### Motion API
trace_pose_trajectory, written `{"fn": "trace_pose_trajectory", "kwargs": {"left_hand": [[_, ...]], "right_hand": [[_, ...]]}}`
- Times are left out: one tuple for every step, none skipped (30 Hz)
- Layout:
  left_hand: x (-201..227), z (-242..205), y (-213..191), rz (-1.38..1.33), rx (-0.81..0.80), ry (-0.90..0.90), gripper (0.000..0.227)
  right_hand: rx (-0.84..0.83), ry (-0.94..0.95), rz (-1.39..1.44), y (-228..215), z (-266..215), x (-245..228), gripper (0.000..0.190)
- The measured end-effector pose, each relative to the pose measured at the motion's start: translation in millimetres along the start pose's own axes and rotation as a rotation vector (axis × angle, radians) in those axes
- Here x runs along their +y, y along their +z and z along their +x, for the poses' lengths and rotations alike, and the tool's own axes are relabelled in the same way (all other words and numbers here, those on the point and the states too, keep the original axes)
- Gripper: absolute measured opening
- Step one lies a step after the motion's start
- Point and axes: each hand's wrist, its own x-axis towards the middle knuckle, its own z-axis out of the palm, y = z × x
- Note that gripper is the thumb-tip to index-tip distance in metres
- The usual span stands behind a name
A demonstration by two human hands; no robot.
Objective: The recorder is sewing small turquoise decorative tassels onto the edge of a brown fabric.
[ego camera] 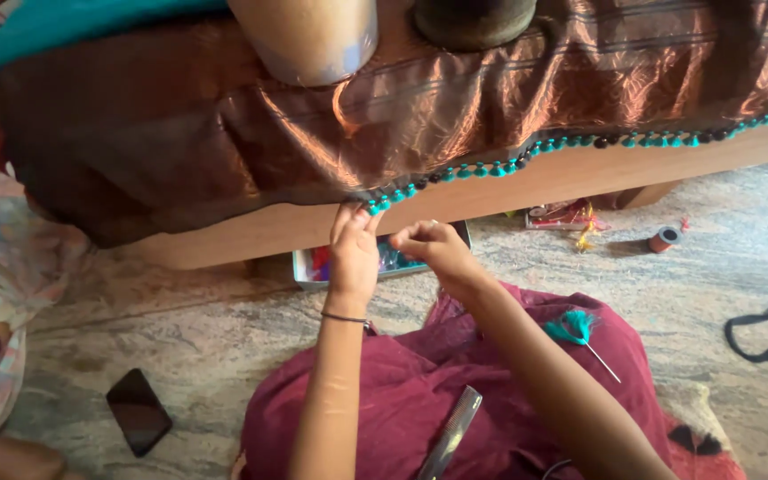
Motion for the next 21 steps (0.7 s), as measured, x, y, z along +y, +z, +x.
{"fn": "trace_pose_trajectory", "kwargs": {"left_hand": [[-3,3,-7,-0.164,-0.07,-0.05,0.022],[-6,7,-13,-0.328,-0.139,-0.1,0.02],[-4,7,-8,-0.334,-0.141,-0.113,0.02],[-1,7,-2,-0.152,-0.168,-0.151,0.021],[3,9,3,0.029,-0.194,-0.179,0.024],[-4,6,6,0.021,-0.195,-0.183,0.024],[-9,4,7,0.119,-0.141,-0.167,0.024],[-14,2,9,0.216,-0.085,-0.151,0.024],[-20,-3,12,0.214,-0.08,-0.15,0.024],[-27,-7,16,0.176,-0.015,-0.088,0.024],[-33,-13,19,0.139,0.052,-0.029,0.023],[-40,-13,18,0.139,0.059,-0.03,0.023],[-47,-14,17,0.131,0.115,-0.014,0.024],[-54,-15,16,0.123,0.171,0.002,0.026],[-50,-15,19,0.123,0.178,0.002,0.026],[-46,-15,22,0.114,0.189,-0.003,0.027],[-43,-15,25,0.105,0.199,-0.007,0.027],[-37,-15,26,0.105,0.206,-0.007,0.027],[-32,-15,28,0.02,0.155,-0.008,0.026],[-28,-15,29,-0.065,0.105,-0.009,0.025],[-30,-11,25,-0.062,0.114,-0.014,0.025]], "right_hand": [[0.033,0.026,0.002,-4,-8,-6,0.006],[0.067,0.052,0.003,-7,-16,-11,0.005],[0.08,0.055,0.003,-17,-18,-17,0.005],[0.148,0.076,0.186,-27,-20,-23,0.007],[0.208,0.092,0.364,-36,-19,-31,0.01],[0.215,0.093,0.359,-48,-22,-40,0.01],[0.216,-0.004,0.482,-58,-22,-50,0.019],[0.215,-0.1,0.605,-68,-22,-60,0.029],[0.213,-0.096,0.602,-78,-21,-67,0.029],[0.313,-0.128,0.719,-88,-20,-74,0.044],[0.415,-0.156,0.835,-98,-20,-80,0.061],[0.415,-0.149,0.833,-97,-24,-88,0.061],[0.356,-0.219,0.874,-96,-28,-96,0.067],[0.295,-0.289,0.913,-95,-33,-103,0.073],[0.294,-0.282,0.912,-112,-30,-98,0.073],[0.272,-0.274,1.017,-128,-28,-92,0.068],[0.249,-0.267,1.122,-145,-25,-87,0.064],[0.248,-0.261,1.121,-142,-29,-91,0.064],[0.248,-0.28,1.065,-140,-33,-95,0.056],[0.246,-0.299,1.009,-138,-37,-98,0.048],[0.251,-0.289,1.01,-138,-38,-100,0.048]]}}
